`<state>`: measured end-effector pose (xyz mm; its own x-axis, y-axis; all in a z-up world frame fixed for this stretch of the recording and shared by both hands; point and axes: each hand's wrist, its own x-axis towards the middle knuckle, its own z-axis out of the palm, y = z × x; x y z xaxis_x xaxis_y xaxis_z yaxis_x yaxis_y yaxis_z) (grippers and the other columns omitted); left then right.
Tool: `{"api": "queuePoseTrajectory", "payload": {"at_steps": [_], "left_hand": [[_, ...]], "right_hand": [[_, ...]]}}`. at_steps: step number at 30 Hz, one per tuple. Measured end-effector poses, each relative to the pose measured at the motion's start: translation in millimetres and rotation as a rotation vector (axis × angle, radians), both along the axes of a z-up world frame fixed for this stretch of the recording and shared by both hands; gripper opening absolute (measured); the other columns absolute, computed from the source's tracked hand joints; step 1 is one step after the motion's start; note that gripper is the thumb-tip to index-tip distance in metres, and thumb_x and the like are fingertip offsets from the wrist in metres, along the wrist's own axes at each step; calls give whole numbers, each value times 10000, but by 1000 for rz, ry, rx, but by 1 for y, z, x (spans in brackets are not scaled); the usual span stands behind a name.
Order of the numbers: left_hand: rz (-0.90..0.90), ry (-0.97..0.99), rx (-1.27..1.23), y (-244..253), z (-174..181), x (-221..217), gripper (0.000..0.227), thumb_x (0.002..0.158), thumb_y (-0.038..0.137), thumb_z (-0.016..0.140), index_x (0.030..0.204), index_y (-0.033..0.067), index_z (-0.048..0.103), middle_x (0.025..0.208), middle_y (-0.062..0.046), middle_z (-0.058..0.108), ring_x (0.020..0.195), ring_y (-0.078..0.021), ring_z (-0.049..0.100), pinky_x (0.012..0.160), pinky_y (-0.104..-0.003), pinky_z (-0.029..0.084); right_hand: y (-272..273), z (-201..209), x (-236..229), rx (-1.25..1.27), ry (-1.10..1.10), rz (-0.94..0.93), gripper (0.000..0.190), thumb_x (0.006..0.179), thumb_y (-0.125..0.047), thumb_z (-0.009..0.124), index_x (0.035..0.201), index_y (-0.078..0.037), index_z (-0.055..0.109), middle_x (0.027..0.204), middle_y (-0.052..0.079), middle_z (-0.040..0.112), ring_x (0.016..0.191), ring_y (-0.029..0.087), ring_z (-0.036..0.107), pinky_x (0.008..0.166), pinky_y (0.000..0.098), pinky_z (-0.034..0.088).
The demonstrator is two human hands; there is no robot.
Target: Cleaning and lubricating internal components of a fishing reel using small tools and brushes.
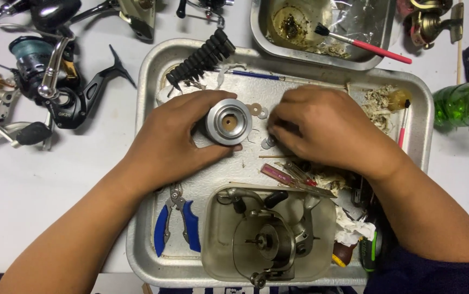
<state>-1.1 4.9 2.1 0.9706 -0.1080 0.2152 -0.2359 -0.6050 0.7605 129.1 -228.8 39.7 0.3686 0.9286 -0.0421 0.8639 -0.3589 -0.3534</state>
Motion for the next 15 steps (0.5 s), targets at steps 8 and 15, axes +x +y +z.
{"api": "queuePoseTrajectory", "payload": {"at_steps": [8,15], "left_hand": [[-45,-29,18,1,-5,1,687,802,323,901,1357,77,578,1322,-116,694,1209,-329,655,1031,-478,492],[-49,-51,15,1,-6,0,695,805,329,902,1366,73,582,1339,-119,688,1226,-325,650,1040,-473,496]], "right_hand": [[1,4,-8,-202,84,32,185,911,-248,744,1048,-131,784,957,53,754,821,264,718,586,407,622],[-3,2,1,-177,307,8,132,976,-204,670,976,-125,775,866,33,809,718,153,782,670,270,653]]}}
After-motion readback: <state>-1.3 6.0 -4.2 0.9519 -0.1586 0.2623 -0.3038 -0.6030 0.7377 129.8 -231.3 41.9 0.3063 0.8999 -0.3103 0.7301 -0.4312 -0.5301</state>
